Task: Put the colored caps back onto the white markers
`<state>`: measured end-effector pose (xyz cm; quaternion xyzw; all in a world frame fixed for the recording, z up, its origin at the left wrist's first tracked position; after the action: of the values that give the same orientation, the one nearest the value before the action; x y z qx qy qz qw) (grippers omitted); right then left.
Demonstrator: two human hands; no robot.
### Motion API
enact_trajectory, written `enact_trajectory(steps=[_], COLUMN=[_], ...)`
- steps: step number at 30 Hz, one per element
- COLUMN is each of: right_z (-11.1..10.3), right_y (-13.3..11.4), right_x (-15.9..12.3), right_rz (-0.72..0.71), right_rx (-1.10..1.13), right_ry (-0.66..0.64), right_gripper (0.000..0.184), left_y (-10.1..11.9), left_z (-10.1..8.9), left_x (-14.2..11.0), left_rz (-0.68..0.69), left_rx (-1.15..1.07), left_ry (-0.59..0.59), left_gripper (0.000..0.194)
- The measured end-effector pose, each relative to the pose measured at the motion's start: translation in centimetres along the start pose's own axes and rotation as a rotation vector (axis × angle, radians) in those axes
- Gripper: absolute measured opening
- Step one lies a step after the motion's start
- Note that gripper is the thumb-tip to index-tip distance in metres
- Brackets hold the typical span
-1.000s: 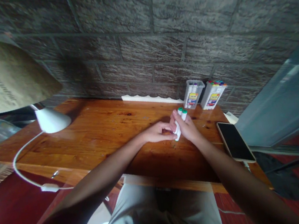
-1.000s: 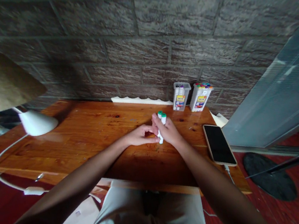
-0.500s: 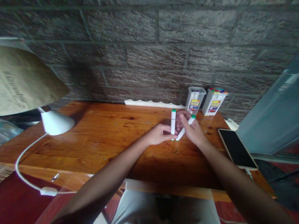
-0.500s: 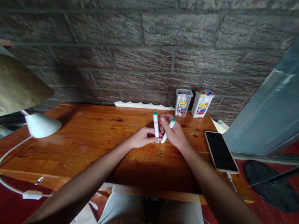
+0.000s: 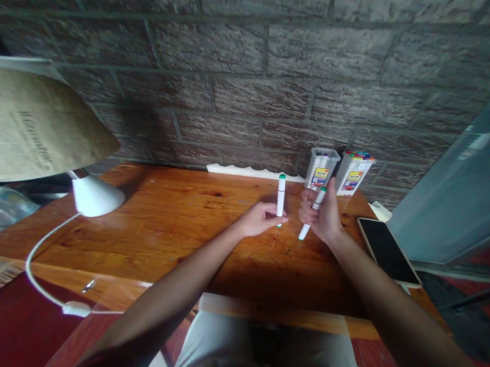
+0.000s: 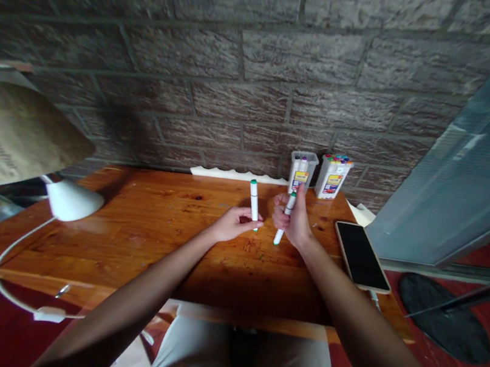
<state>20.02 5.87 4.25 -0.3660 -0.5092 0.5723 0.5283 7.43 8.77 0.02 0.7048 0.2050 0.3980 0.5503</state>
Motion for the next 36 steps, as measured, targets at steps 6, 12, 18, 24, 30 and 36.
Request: enact_trajectory(steps=[6,12,18,24,30,36], right_z=[0.7,1.1,0.5,0.5,0.8,0.3], right_y=[0.1,0.2,-0.2,0.2,0.5,1.6], right_x=[-0.1,0.1,0.2,0.3,0.4,0.4], right_rz=[-0.022,-0.035,-0.049,-0.029,-0.102,-0.127], right_rx=[-0.059,-0.059,-0.062,-0.096,-0.264,-0.290], right_ry=[0.019,0.007,0.066,0.012,0.122,0.146], right_gripper=[0.052,0.051,0.057,0.064,0.060,0.054], left_y=[0.0,0.0,-0.1,0.0,0.1,0.3], left_z=[-0.1,-0.1,-0.3,-0.3,-0.2,-0.6], left_x=[0.0,0.1,0.1,0.1,0.0,-0.1], left_rz=[-0.017,0.003,0.014,0.019,0.018,0.036], left_rx=[0.005,0.034,0.013,0.020,0.004,-0.022], left_ry=[0.011,0.003,0.029,0.024,0.021,0.043], left_gripper=[0.040,0.038,0.038,0.036,0.037,0.040])
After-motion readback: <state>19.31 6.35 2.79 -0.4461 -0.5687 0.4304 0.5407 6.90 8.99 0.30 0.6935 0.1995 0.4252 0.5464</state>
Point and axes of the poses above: each hand's wrist, its own x-axis towards the middle knuckle, its own z-axis out of the palm, y = z × x, the point moved 7 cm from there along x, towards the middle knuckle, and after that the axes turned 12 degrees about -x, right-handed, at the moved point
